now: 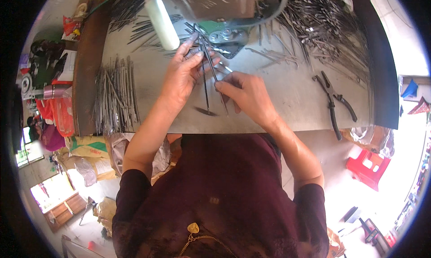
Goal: The person puts on glasses and repeatedly picks up metal umbrella rib pieces, aligns them, and joins them using a press machine and pliers.
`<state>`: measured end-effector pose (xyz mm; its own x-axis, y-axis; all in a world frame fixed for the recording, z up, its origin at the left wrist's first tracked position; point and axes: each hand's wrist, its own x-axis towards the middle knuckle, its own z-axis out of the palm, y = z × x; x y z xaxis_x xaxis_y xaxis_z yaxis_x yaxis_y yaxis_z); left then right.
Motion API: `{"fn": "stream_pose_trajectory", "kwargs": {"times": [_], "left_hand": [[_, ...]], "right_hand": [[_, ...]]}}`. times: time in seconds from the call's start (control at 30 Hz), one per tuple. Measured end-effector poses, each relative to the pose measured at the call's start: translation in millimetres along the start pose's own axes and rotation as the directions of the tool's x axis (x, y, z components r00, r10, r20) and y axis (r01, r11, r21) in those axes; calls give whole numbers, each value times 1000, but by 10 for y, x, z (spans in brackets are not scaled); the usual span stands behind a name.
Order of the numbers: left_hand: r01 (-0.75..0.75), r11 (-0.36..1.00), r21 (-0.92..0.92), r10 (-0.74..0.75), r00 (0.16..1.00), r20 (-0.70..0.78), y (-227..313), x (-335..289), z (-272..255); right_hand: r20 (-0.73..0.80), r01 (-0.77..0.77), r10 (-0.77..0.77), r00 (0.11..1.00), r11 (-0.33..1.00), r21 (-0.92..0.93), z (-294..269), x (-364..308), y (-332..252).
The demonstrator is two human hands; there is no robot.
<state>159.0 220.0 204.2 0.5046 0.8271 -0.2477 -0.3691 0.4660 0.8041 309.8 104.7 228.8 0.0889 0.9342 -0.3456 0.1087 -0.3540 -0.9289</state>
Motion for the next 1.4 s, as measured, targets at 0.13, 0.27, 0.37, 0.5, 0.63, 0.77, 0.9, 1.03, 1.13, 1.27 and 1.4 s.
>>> {"fn": "stream_pose_trajectory", "kwargs": {"times": [0.13, 0.27, 0.37, 0.5, 0.63, 0.77, 0.9, 1.03, 1.13, 1.27, 1.4], "left_hand": [[56, 998, -19, -56, 998, -8, 89, -45, -222], [11, 999, -32, -12, 999, -33, 313, -200, -239], [-94, 995, -43, 94, 996, -3, 715, -323, -372], [-412, 903, -121, 393, 907, -150, 1418, -703, -684], [-667, 730, 149, 676, 674, -298, 2081, -1048, -1085], [-772, 398, 495, 890, 195, -411, 2638, -1262, -1474], [-621, 93, 778, 957, -159, -242, 3103, -1427, -1909], [-235, 4, 972, 934, -348, -88, 3386, -1444, -2305], [-215, 8, 976, 913, -397, -95, 3500, -1381, -2441], [-148, 15, 989, 912, -403, -74, 3651, -1234, -2786], [-50, 36, 998, 927, -373, -52, 3635, -1019, -2795]], "right_hand": [[32, -72, 72, 997, 997, -19, 141, 22, -65], [25, -73, 73, 997, 997, -5, 318, -69, -85], [29, 21, -23, 999, 997, 74, 370, -61, -32], [53, -1, 0, 999, 1000, 10, 362, -46, 78], [63, 11, -11, 998, 1000, -2, 401, -32, 17], [20, 22, -21, 1000, 999, -23, 434, -2, 48], [1, 56, -56, 998, 997, -61, 482, 13, 114], [-20, 46, -48, 999, 992, -114, 517, 9, 123], [-53, 70, -78, 996, 988, -137, 539, 2, 132], [-59, 88, -97, 994, 987, -136, 579, 16, 120], [-92, 66, -80, 993, 988, -138, 601, 27, 106]]}}
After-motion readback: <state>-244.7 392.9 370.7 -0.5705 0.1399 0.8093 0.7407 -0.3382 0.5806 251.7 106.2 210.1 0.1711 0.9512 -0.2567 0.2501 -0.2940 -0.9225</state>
